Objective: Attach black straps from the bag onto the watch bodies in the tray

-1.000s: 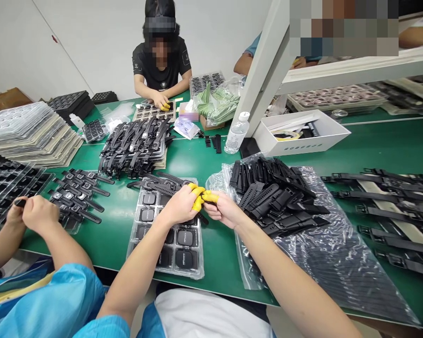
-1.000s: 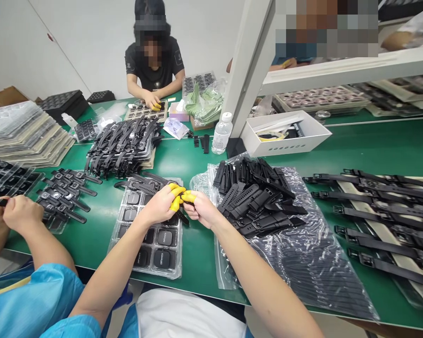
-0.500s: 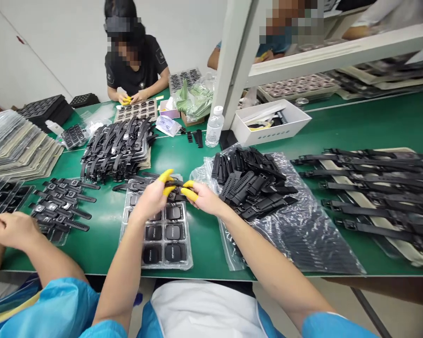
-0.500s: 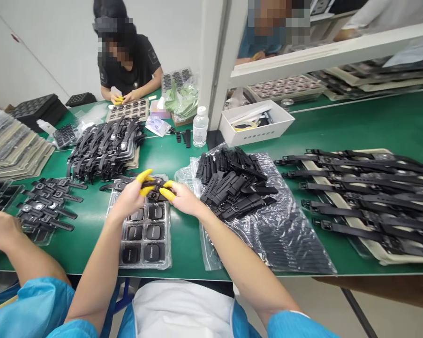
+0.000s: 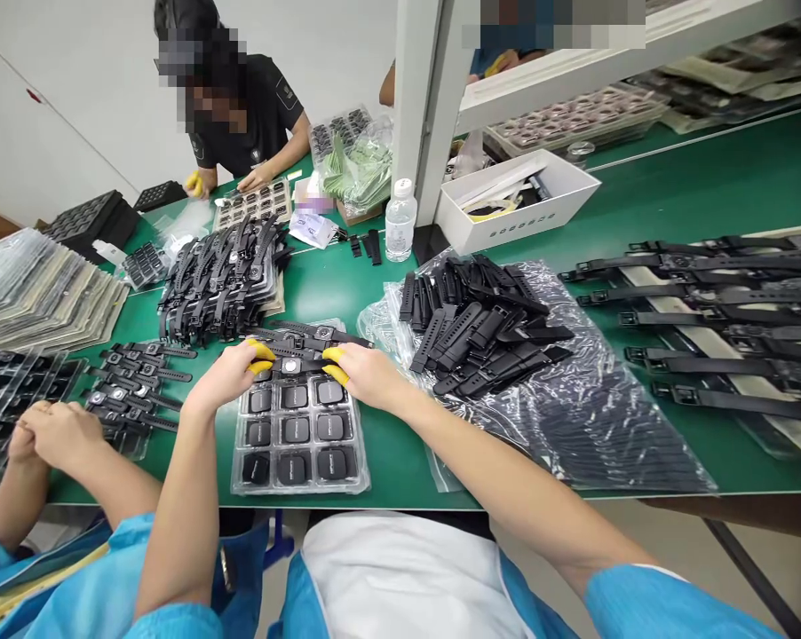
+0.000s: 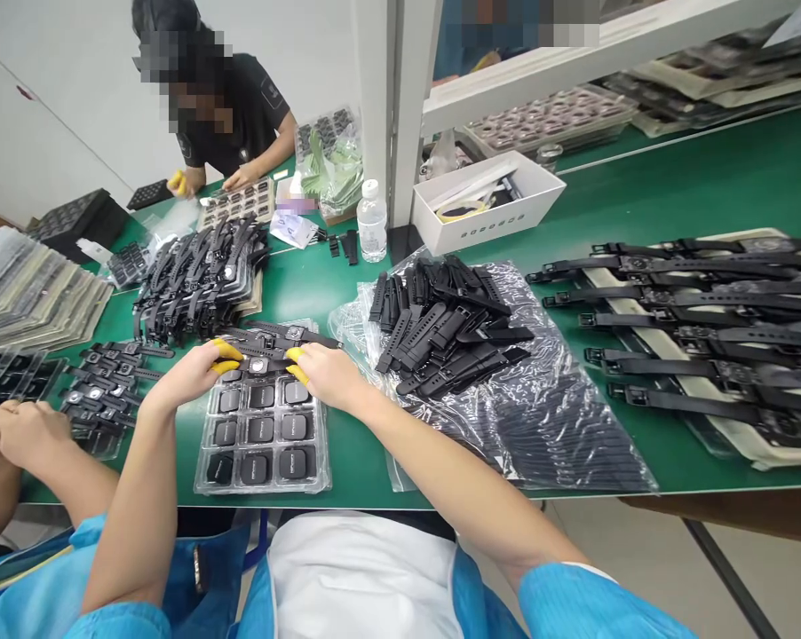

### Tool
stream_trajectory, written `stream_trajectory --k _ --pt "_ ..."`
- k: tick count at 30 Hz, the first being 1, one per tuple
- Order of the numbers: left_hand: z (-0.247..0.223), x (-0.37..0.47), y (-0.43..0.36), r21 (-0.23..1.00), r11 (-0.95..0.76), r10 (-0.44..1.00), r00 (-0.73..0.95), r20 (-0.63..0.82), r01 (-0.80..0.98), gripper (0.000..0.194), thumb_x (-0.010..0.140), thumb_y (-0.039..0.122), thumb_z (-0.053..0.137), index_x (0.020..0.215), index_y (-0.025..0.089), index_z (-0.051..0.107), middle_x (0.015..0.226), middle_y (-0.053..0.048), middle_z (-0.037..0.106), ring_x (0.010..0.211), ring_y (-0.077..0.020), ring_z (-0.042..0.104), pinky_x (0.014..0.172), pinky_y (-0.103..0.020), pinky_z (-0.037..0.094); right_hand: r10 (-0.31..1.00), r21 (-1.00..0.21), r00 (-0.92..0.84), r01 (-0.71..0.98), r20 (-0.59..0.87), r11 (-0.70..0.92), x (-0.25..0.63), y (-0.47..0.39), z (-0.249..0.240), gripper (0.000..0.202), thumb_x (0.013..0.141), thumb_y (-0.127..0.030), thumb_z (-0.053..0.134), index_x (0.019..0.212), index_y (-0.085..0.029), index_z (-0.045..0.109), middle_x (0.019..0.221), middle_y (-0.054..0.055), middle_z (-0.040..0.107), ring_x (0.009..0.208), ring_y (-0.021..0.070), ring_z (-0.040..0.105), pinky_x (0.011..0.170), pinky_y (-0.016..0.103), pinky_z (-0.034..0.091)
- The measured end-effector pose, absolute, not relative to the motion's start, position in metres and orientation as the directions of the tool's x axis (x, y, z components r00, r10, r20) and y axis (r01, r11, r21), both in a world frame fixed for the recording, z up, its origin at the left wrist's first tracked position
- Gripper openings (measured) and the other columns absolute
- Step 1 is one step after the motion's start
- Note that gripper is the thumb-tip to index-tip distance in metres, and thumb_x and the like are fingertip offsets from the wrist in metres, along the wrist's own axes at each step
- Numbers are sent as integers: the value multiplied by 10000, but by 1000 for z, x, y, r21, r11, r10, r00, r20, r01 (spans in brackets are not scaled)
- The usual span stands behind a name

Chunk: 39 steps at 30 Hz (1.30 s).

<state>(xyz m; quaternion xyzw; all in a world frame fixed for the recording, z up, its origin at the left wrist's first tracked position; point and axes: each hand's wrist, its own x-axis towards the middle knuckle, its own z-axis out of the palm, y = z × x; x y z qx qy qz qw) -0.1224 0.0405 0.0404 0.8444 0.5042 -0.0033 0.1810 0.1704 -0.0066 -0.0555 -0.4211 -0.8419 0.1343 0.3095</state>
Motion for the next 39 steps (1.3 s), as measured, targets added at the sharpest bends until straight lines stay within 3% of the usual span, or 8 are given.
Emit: stream_trajectory --k 6,12,15,19,23,27,34,39 --pt "8 -127 54 64 -434 893 438 -103 899 241 974 190 490 1084 205 704 1123 -113 661 1114 -291 633 1048 -494 470 802 -350 -493 726 338 593 160 -8 -54 229 1060 -303 563 1151 -160 718 1028 131 696 1014 256 604 603 317 443" --pt "2 -126 36 -142 -310 942 325 90 940 151 970 278 590 1027 158 662 1123 -179 651 1152 -360 584 1034 -508 469 810 -439 -400 691 429 573 183 9 -46 294 1059 -355 542 1149 -155 738 1086 148 681 1033 275 590 783 369 516" --pt "9 -127 17 -236 -218 972 232 31 947 197 983 255 532 1047 134 674 1109 -188 665 1113 -366 602 927 -472 513 899 -490 -125 803 419 340 213 24 -46 358 1005 -266 563 1310 -117 678 1290 218 621 1208 355 540 973 484 498" --pt "14 -123 -3 -277 -250 965 216 -146 928 319 998 252 471 1205 141 686 1220 -184 678 1154 -363 613 867 -462 534 950 -429 88 902 300 52 247 35 -58 520 883 -188 606 1389 -69 610 1505 276 496 1463 450 341 1146 608 356" --pt "13 -117 -6 -351 -260 961 206 -183 899 375 981 238 462 1252 140 702 1264 -204 671 1181 -384 606 903 -504 525 970 -359 111 933 215 -27 257 37 -71 432 865 -140 564 1276 -57 668 1506 263 537 1455 439 366 1172 590 320" --pt "10 -120 -5 -325 -277 960 245 -137 904 410 987 283 474 1300 139 695 1250 -200 670 1164 -386 608 919 -518 515 964 -353 113 935 241 -21 256 38 -73 359 906 -142 525 1217 -94 698 1408 228 625 1378 412 437 1113 560 370" --pt "4 -123 -7 -336 -261 965 250 -76 905 361 1022 339 497 1224 147 728 1207 -214 667 1182 -395 590 944 -516 487 868 -559 267 829 420 16 266 47 -67 287 1003 -242 440 1119 -148 686 1204 215 703 1199 361 573 1002 522 468" --pt "14 -124 -5 -309 -260 966 240 -100 915 288 1021 301 525 1173 161 724 1205 -196 696 1206 -385 602 951 -493 495 649 -795 507 543 568 271 264 42 -49 276 1071 -386 389 1131 -210 593 1135 139 718 1059 261 689 971 444 530"
